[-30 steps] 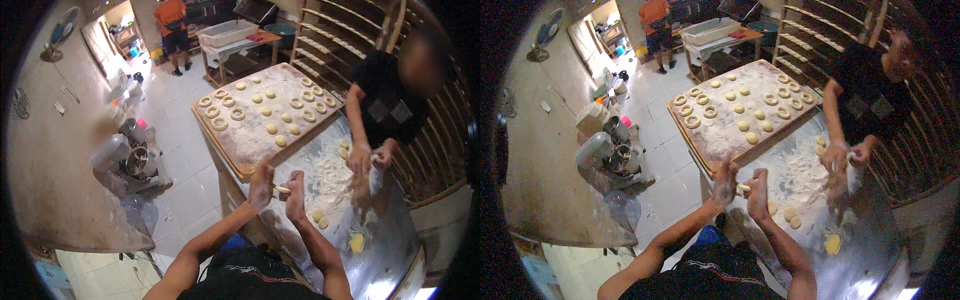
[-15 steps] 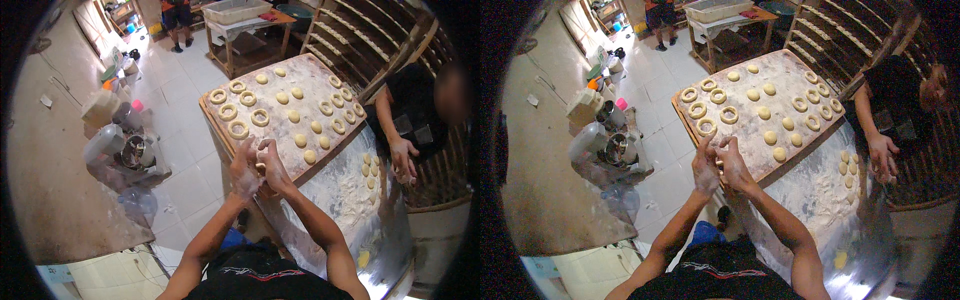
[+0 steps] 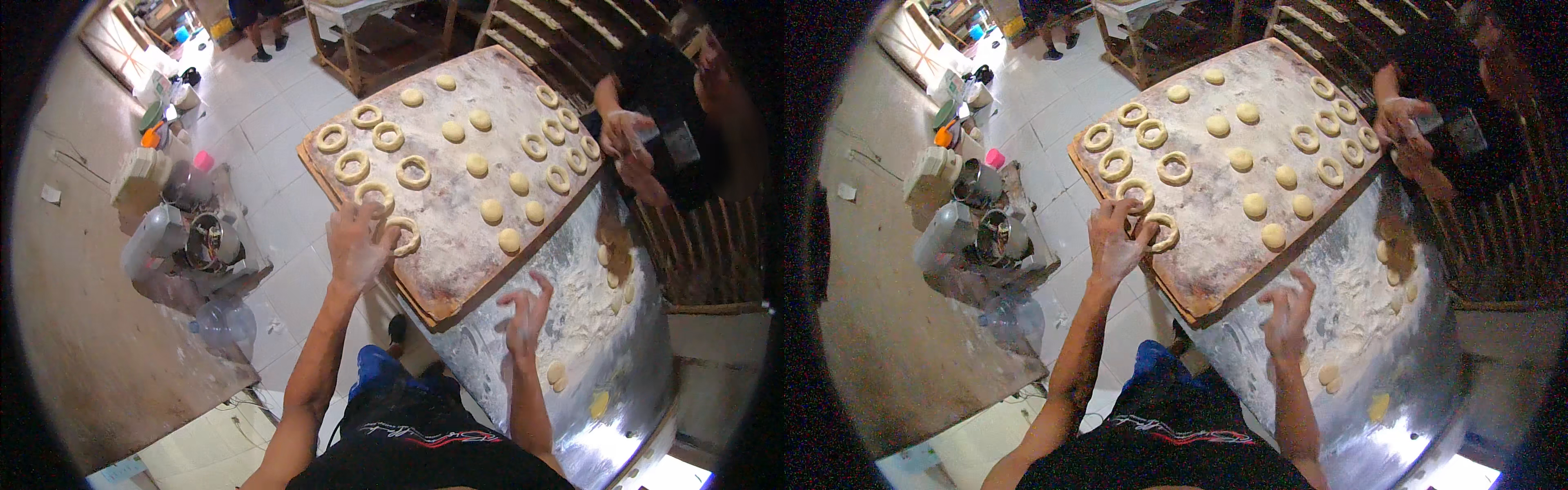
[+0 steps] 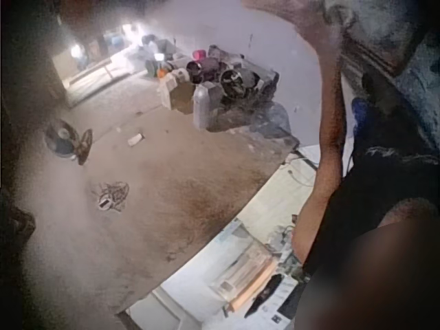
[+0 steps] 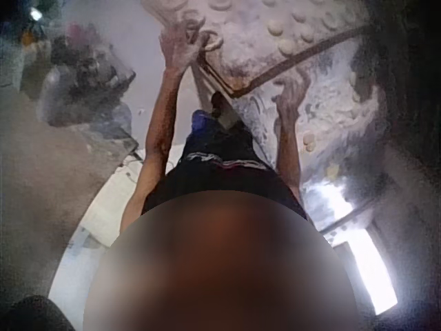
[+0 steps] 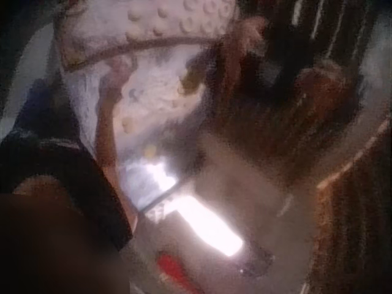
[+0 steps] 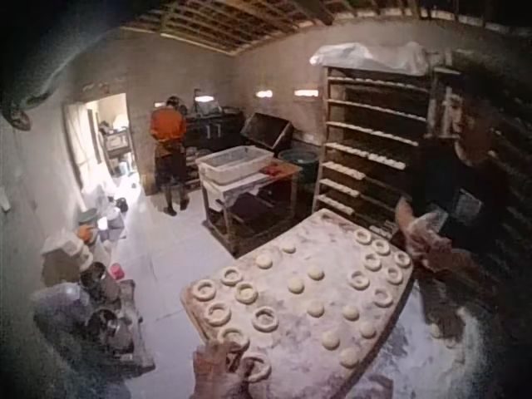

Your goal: The person shapes small dough balls into rings by hand and places them on a wooden board. Another person works alongside, also shaping dough. The camera wearer briefly moves a wooden rack and returns to shaping dough.

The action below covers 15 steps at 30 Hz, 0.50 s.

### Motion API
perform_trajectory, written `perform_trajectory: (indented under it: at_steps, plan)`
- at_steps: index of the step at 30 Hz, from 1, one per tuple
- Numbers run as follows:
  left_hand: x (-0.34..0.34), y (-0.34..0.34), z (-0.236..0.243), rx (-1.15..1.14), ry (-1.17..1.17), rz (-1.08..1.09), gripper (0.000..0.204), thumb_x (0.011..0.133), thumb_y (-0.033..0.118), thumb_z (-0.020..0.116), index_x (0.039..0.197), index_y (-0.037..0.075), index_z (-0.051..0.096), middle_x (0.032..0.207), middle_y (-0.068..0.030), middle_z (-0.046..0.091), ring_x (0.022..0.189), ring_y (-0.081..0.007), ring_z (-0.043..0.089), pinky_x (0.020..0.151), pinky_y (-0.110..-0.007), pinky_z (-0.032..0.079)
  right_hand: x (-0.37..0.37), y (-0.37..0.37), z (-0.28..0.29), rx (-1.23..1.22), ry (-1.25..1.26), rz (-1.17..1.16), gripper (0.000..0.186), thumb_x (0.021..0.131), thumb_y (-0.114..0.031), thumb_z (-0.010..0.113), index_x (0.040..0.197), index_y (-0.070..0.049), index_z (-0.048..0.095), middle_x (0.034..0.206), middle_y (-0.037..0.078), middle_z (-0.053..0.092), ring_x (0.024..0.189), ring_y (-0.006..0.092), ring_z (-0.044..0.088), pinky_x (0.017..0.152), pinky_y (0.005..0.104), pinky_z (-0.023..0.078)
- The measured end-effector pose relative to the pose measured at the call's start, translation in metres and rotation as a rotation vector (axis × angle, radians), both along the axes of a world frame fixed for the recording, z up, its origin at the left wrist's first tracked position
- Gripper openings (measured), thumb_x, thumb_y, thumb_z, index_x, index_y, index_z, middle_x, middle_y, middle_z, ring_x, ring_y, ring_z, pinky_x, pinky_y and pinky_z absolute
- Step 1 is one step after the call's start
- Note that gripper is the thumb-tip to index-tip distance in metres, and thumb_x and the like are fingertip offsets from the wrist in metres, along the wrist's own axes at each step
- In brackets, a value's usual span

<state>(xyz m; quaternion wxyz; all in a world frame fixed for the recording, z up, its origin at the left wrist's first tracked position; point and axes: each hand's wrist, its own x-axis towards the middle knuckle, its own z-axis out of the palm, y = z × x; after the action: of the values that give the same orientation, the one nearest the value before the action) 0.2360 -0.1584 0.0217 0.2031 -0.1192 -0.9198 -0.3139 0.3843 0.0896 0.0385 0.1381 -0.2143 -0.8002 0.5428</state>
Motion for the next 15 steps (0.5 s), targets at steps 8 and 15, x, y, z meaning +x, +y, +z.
perform_trajectory:
  at_steps: [8,15]
  plan:
    - [0.031,0.045,0.024,0.177,0.014,-0.015,0.056,0.074,0.024,0.078,0.118,0.002,0.05,0.109,-0.0155,0.054,0.101,-0.0285,0.053,0.087,-0.043,0.045,0.14,0.055,-0.013,-0.015,0.0,-0.436,0.034,0.09,-0.018,0.045,0.12,-0.002,0.044,0.076,0.009,0.059,0.063,0.0131,0.053,0.062,0.0245,0.043]
    - [0.195,0.22,0.0,0.038,-0.377,-0.91,0.035,0.082,0.025,0.066,0.109,0.005,0.058,0.107,-0.0159,0.056,0.105,-0.0329,0.047,0.093,-0.042,0.038,0.276,0.104,-0.007,0.049,0.191,-0.841,0.021,0.091,-0.016,0.045,0.081,-0.002,0.057,0.088,0.01,0.057,0.059,0.0127,0.051,0.06,0.0285,0.042]
